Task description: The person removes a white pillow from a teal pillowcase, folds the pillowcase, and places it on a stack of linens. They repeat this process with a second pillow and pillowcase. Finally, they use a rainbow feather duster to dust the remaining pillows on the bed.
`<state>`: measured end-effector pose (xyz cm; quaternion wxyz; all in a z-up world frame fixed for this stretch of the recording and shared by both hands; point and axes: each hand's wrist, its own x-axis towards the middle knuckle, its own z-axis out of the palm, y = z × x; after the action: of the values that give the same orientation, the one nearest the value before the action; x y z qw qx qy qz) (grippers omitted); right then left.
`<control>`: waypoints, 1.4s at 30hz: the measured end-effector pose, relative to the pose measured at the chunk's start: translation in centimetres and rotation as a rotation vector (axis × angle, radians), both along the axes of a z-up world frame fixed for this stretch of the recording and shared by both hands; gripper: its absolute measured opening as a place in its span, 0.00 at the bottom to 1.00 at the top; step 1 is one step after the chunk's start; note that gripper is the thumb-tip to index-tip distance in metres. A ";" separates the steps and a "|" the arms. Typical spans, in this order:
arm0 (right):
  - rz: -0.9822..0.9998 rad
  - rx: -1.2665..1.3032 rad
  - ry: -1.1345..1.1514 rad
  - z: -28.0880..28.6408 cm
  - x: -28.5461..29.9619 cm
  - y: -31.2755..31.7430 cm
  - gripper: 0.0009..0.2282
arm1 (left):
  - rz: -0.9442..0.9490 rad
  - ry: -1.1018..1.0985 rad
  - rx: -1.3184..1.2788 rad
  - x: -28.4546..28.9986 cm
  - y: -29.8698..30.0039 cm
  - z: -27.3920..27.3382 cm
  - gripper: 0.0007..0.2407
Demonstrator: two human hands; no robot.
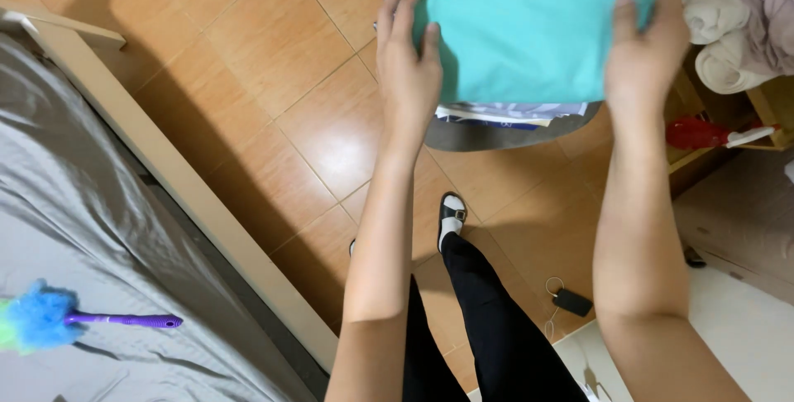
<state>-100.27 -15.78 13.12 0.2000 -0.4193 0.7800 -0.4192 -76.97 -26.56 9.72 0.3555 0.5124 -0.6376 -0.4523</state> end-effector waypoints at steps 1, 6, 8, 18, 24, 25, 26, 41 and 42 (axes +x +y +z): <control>-0.004 -0.001 -0.010 -0.2 0.2 -0.3 0.20 | -0.004 -0.010 -0.001 -0.8 0.2 -0.6 0.19; 0.143 0.288 0.526 -1.0 3.1 -3.5 0.22 | -0.068 -0.677 -0.384 -4.2 0.2 0.3 0.27; 0.184 0.359 0.497 -3.2 4.2 -4.3 0.21 | -0.187 -0.747 -0.341 -5.2 0.3 -1.2 0.25; 0.270 0.460 0.472 -10.9 5.6 -2.8 0.23 | -0.257 -0.793 -0.232 -5.1 1.9 -9.1 0.23; 0.287 0.501 0.455 -8.1 4.1 -4.0 0.25 | -0.132 -0.568 -0.252 -3.0 5.7 -6.2 0.27; 0.330 0.479 0.466 -8.1 3.3 -3.5 0.25 | -0.084 -0.577 -0.249 -1.3 6.8 -4.5 0.27; 0.292 0.381 0.522 -8.1 2.5 -3.1 0.28 | -0.033 -0.493 -0.214 0.5 8.2 -2.8 0.27; 1.243 -0.111 -0.066 4.9 35.9 15.5 0.19 | 0.888 -0.144 0.245 30.2 36.3 12.7 0.20; 1.324 -0.070 -0.116 6.0 38.6 16.8 0.19 | 0.950 -0.136 0.178 31.8 37.9 12.8 0.20</control>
<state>-61.62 1.04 19.13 0.4431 -0.7930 0.3316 -0.2546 -45.22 11.32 22.50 0.4350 0.8035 -0.3137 -0.2584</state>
